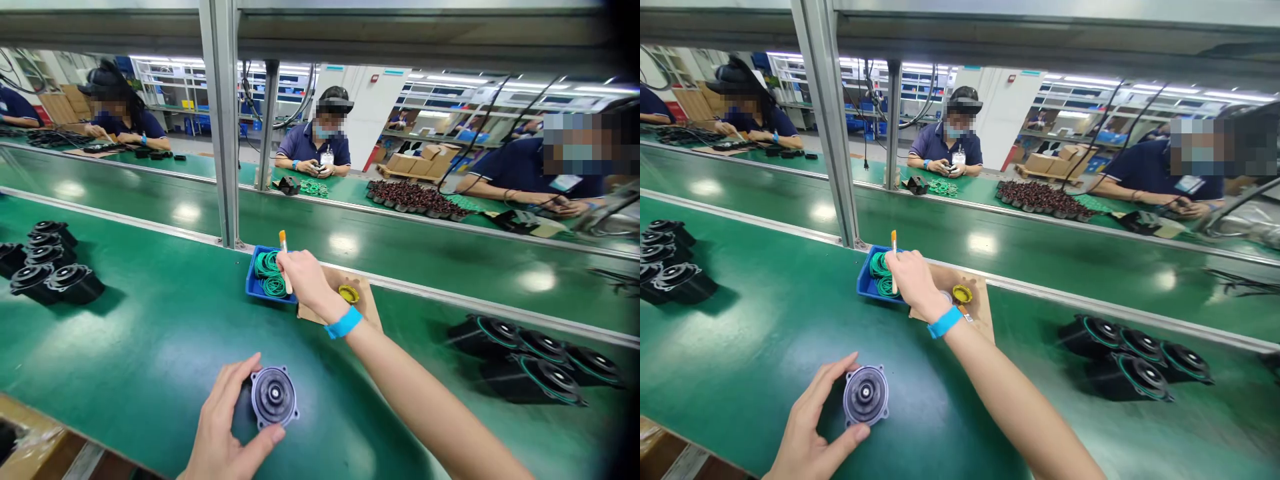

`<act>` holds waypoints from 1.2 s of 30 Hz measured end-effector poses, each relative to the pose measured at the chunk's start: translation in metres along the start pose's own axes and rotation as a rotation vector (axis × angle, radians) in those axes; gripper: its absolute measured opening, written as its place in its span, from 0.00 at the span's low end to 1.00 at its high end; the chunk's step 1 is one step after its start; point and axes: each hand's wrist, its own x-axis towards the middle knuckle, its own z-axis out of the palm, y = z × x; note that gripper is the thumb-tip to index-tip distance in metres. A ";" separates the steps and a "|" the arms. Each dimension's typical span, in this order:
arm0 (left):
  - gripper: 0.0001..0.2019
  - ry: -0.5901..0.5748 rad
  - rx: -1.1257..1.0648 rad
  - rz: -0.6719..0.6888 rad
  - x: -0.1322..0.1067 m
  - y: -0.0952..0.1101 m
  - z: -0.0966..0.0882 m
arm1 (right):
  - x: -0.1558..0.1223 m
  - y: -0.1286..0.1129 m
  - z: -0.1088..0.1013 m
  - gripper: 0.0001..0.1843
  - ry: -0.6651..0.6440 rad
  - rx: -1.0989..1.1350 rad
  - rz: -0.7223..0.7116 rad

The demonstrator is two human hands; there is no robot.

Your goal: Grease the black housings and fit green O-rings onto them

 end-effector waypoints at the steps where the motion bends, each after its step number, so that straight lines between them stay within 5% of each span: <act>1: 0.35 0.002 -0.005 0.000 -0.001 -0.002 0.000 | -0.008 -0.002 -0.007 0.07 0.049 0.025 -0.001; 6: 0.39 0.048 -0.055 -0.011 -0.002 -0.009 0.004 | -0.070 -0.022 -0.038 0.11 0.219 0.267 -0.088; 9: 0.38 0.087 -0.098 -0.003 0.002 -0.005 0.007 | -0.111 -0.039 -0.041 0.14 0.289 0.496 -0.324; 13: 0.33 0.131 -0.116 0.025 0.007 0.005 0.004 | -0.143 -0.057 -0.035 0.12 0.229 0.454 -0.592; 16: 0.29 0.130 -0.054 0.060 0.007 0.010 0.000 | -0.148 -0.059 -0.033 0.12 0.209 0.511 -0.581; 22: 0.28 0.114 0.073 0.133 0.006 0.010 -0.003 | -0.146 -0.049 -0.031 0.12 0.181 0.573 -0.341; 30: 0.21 0.159 0.151 0.249 0.005 0.007 0.002 | -0.147 -0.046 -0.023 0.11 0.248 0.310 -0.563; 36: 0.23 0.082 0.101 0.178 0.003 0.004 0.004 | -0.139 -0.042 -0.014 0.18 0.233 0.459 -0.541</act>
